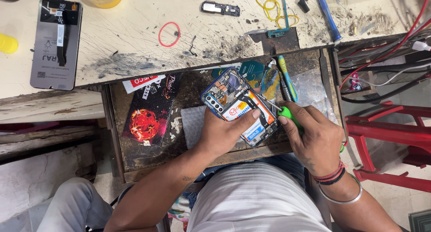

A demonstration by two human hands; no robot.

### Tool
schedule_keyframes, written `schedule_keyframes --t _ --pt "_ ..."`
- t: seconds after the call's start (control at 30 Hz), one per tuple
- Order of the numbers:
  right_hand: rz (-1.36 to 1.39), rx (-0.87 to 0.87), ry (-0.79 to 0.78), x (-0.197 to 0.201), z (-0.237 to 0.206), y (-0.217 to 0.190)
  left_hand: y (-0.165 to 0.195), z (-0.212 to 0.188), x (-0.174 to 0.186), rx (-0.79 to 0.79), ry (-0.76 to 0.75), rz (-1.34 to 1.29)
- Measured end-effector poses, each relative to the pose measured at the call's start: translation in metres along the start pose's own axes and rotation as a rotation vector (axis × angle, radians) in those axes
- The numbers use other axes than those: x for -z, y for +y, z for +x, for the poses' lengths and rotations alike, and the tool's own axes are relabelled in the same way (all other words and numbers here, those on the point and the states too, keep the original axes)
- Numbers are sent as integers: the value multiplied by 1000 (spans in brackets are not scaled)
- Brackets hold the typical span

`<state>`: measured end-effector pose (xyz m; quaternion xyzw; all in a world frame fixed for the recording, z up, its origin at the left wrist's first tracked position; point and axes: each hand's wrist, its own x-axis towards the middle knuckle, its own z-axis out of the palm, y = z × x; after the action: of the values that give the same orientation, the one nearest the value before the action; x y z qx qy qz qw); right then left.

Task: The person uses a green-handled screwdriver to remove screws from the back of a smartphone, then flips the device to access the interior and continues unscrewing components near the battery and camera module. The person handles the phone and screwdriver throughout the clip.

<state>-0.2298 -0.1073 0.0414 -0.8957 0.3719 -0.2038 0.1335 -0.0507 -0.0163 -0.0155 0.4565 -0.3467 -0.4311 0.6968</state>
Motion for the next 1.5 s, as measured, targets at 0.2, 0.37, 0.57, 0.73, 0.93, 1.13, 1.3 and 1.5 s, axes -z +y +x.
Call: schedule_keyframes --t 0.2,0.37,0.57,0.73,0.93,1.13,1.3,1.5 --pt "6 -9 1 0 1 -2 -1 1 0 9 -7 -9" --pt "8 0 7 0 2 -2 -3 -1 -1 3 -3 -26" --pt "-29 -14 23 0 3 1 -1 -2 1 4 -11 74" --pt "2 -26 44 2 1 6 -1 -3 -3 17 -20 -42" --pt "43 25 18 2 -2 4 0 -2 -3 38 -39 -74" --pt "13 15 9 1 1 3 2 -2 -3 23 -47 -32" --pt "19 3 8 1 1 1 3 -2 -2 24 -38 42" --pt "12 7 14 1 3 0 6 -2 -1 13 -51 70"
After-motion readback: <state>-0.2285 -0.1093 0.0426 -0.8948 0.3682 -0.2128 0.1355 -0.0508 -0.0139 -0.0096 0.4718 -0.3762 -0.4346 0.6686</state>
